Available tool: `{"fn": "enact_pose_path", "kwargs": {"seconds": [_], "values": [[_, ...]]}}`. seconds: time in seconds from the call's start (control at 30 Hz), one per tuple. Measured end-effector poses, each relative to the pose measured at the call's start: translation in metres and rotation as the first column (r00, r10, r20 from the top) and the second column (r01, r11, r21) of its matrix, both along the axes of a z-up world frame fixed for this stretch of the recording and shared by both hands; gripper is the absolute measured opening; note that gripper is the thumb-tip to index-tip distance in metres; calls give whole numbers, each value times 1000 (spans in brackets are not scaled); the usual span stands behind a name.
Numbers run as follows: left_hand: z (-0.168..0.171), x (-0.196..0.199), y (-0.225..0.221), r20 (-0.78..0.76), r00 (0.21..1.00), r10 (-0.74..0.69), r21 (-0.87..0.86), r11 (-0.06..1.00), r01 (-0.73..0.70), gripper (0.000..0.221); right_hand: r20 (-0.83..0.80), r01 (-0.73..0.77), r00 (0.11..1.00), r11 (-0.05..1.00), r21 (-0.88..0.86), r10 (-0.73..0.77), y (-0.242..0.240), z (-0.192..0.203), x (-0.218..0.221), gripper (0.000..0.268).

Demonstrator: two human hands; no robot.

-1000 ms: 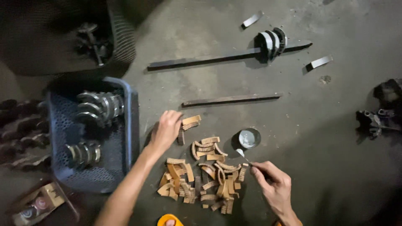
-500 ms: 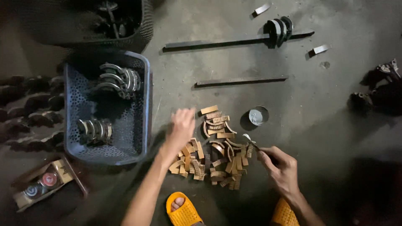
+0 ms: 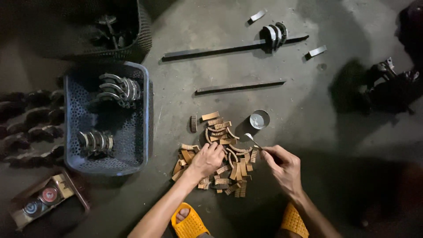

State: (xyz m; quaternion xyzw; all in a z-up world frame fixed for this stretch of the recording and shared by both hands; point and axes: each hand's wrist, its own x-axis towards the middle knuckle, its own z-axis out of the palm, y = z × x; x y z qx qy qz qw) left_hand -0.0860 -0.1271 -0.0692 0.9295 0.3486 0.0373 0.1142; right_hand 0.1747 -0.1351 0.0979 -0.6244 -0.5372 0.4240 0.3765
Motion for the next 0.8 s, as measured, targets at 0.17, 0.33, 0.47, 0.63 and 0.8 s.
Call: {"fn": "enact_pose_path", "kwargs": {"seconds": [0.17,0.33,0.47,0.63,0.8], "values": [[-31,15,-5,31,985,-167,232,960,156,11,11,68,998,997,-20,-68,0,7,-7,8],[-39,14,16,37,980,-197,290,940,178,7,51,74,996,997,15,-75,-1,7,0,9],[-1,1,17,182,983,-5,28,1000,0,17,75,94,993,995,16,-95,-7,8,11,9],[-38,18,-12,14,999,39,122,992,-40,24,-5,107,994,994,8,-106,-12,4,1,9],[-1,9,-19,77,932,354,-159,927,-339,14,40,111,993,994,2,-111,-10,12,5,10]]}}
